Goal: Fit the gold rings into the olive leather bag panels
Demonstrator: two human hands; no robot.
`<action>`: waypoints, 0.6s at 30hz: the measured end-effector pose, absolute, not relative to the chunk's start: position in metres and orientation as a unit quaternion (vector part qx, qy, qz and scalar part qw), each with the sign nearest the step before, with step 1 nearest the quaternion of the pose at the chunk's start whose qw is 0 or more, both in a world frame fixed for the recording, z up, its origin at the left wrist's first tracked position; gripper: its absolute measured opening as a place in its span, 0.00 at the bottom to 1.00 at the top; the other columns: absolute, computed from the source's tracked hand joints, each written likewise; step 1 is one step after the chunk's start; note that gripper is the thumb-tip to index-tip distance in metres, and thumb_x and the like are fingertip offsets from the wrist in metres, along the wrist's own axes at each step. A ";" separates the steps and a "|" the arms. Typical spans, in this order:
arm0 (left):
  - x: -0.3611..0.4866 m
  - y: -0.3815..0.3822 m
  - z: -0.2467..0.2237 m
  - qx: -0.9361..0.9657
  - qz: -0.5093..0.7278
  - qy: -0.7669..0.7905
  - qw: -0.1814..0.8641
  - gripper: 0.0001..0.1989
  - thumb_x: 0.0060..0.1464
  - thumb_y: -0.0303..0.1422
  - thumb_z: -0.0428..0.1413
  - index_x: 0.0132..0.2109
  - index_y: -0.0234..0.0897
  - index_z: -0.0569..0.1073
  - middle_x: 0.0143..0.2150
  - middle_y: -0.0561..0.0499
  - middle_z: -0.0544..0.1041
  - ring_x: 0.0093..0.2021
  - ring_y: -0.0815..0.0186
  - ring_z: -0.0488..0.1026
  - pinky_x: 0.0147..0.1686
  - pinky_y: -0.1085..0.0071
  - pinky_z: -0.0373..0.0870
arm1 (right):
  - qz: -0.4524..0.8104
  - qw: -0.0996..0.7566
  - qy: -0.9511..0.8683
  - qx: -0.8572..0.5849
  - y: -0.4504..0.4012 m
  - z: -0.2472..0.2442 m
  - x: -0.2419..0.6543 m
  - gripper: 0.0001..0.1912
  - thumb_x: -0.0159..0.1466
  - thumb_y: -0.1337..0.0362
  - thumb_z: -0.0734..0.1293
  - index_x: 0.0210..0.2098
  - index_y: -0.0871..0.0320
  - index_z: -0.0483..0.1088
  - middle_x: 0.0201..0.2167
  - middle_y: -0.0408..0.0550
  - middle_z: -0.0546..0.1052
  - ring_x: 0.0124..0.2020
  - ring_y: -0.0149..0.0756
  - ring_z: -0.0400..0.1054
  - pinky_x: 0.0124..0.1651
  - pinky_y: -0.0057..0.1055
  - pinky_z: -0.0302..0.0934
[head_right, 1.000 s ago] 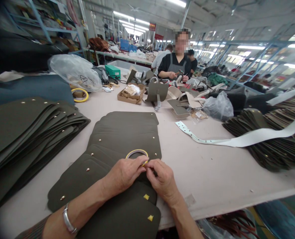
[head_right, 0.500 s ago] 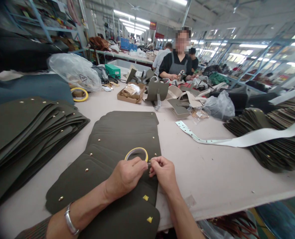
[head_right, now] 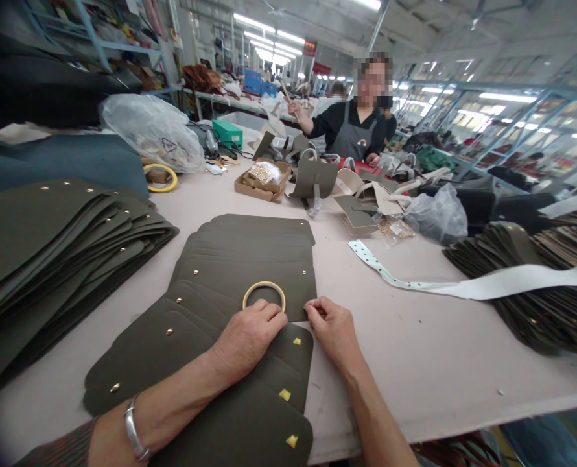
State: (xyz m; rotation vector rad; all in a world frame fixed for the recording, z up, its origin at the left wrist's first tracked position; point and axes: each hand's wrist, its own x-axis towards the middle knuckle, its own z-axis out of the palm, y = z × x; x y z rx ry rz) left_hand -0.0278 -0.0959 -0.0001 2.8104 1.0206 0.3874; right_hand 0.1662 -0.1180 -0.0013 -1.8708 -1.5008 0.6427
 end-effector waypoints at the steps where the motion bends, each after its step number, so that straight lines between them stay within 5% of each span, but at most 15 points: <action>1: -0.028 -0.096 0.000 0.930 0.127 0.337 0.066 0.05 0.63 0.29 0.48 0.39 0.37 0.68 0.39 0.50 0.70 0.40 0.61 0.65 0.38 0.66 0.69 | 0.221 0.310 -0.584 -0.717 -0.116 0.000 0.165 0.11 0.59 0.57 0.63 0.29 0.56 0.75 0.18 0.42 0.74 0.18 0.32 0.66 0.24 0.27 0.59; 9: -0.028 -0.097 -0.003 0.925 0.133 0.348 0.070 0.04 0.63 0.29 0.49 0.39 0.38 0.68 0.39 0.49 0.69 0.41 0.62 0.65 0.37 0.68 0.70 | 0.195 0.290 -0.573 -0.742 -0.115 -0.005 0.170 0.12 0.59 0.57 0.64 0.38 0.56 0.71 0.16 0.39 0.73 0.18 0.34 0.68 0.26 0.29 0.60; 13: -0.028 -0.098 -0.003 0.923 0.135 0.356 0.060 0.03 0.62 0.29 0.49 0.39 0.38 0.68 0.39 0.49 0.69 0.41 0.61 0.65 0.35 0.69 0.70 | 0.250 0.299 -0.560 -0.731 -0.125 -0.005 0.174 0.12 0.62 0.55 0.62 0.32 0.55 0.72 0.16 0.40 0.72 0.18 0.33 0.67 0.25 0.28 0.60; 18: -0.028 -0.097 -0.004 0.923 0.136 0.355 0.050 0.03 0.62 0.29 0.49 0.39 0.38 0.67 0.38 0.49 0.68 0.40 0.60 0.64 0.34 0.68 0.70 | 0.164 0.277 -0.611 -0.724 -0.123 -0.002 0.168 0.12 0.61 0.57 0.63 0.28 0.55 0.75 0.23 0.44 0.77 0.24 0.35 0.70 0.31 0.30 0.60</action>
